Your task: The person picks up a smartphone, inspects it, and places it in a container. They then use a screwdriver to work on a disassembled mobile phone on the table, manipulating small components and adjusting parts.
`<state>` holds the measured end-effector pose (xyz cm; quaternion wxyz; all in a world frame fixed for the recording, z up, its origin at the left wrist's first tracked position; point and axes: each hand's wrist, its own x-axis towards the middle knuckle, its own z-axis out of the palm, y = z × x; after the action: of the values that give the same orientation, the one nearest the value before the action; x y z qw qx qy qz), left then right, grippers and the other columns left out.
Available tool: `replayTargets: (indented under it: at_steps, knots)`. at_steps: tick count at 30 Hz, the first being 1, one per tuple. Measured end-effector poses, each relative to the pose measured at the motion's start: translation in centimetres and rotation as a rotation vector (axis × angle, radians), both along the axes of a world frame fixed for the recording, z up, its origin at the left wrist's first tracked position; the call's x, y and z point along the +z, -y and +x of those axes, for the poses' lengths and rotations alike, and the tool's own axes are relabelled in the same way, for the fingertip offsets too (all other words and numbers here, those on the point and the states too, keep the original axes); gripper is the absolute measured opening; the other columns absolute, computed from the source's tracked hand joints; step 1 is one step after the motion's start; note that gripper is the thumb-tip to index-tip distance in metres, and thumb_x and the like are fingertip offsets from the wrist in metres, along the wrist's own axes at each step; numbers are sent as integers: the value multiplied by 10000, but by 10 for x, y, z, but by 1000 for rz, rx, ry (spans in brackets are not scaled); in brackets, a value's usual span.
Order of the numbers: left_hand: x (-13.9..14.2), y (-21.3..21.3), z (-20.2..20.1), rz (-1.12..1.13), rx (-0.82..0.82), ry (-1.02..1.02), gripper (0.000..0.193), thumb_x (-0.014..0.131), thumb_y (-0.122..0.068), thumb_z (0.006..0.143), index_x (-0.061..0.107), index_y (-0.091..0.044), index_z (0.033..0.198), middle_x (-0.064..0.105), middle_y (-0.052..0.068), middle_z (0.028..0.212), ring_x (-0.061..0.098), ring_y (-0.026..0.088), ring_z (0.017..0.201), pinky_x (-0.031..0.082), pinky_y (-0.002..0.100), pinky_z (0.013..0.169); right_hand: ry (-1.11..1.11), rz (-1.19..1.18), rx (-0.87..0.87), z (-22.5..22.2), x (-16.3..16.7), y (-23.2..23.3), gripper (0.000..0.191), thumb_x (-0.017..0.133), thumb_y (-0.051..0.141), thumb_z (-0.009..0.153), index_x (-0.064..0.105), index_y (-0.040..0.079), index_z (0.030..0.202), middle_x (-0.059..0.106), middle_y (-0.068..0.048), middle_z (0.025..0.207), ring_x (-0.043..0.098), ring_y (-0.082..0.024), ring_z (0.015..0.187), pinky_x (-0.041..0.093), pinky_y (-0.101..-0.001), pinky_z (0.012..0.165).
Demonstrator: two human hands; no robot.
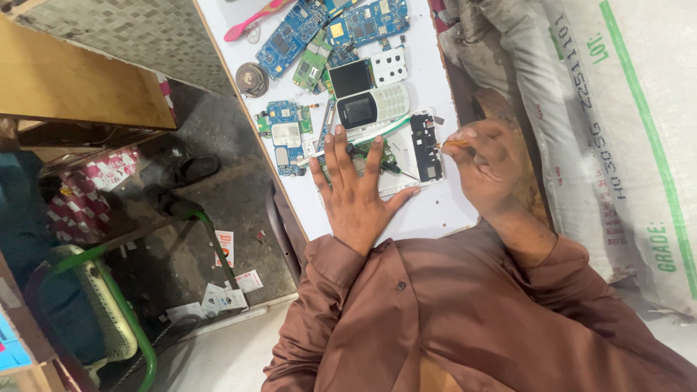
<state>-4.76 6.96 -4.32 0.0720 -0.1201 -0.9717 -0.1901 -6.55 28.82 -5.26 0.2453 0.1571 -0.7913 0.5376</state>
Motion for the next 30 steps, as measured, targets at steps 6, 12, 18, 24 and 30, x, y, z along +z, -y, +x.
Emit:
replayTargets:
  at_steps: [6, 12, 18, 24, 30]
  knots:
    - [0, 1, -1, 14, 1, -8, 1033, 740, -764, 775, 351, -269, 1593, 224, 285, 1665, 147, 434, 1580, 65, 665, 1251, 148, 74, 68, 3, 4, -2, 498, 642, -163, 1024, 542, 187, 1364, 652, -141, 1134, 720, -222, 1076, 623, -335, 921]
    - [0, 2, -1, 23, -7, -21, 1032, 743, -763, 779, 341, -278, 1596, 222, 278, 1671, 144, 427, 1587, 64, 669, 1256, -72, -34, 79, -7, -6, 7, 633, 722, -113, 976, 486, 184, 1482, 617, -132, 1104, 695, -211, 1048, 633, -326, 849]
    - [-1, 2, -1, 24, -3, -25, 1031, 747, -761, 780, 341, -279, 1596, 223, 274, 1670, 151, 428, 1585, 74, 667, 1256, 26, -63, 276, -4, 0, -3, 633, 587, -155, 1036, 393, 166, 1546, 654, -140, 1188, 719, -259, 1136, 633, -361, 964]
    - [-2, 3, 0, 30, -4, -23, 1030, 748, -760, 783, 339, -278, 1597, 220, 275, 1671, 153, 428, 1586, 76, 666, 1259, 2, -21, 130, -6, -4, 2, 608, 717, -111, 978, 476, 173, 1458, 627, -177, 1120, 701, -225, 1014, 628, -327, 863]
    - [-3, 2, 1, 20, -6, 0, 1034, 756, -752, 779, 345, -268, 1596, 215, 282, 1667, 143, 434, 1582, 65, 670, 1253, 66, -169, 112, 1, -16, -10, 566, 586, -56, 1105, 395, 173, 1585, 678, -168, 1189, 727, -255, 1059, 627, -362, 960]
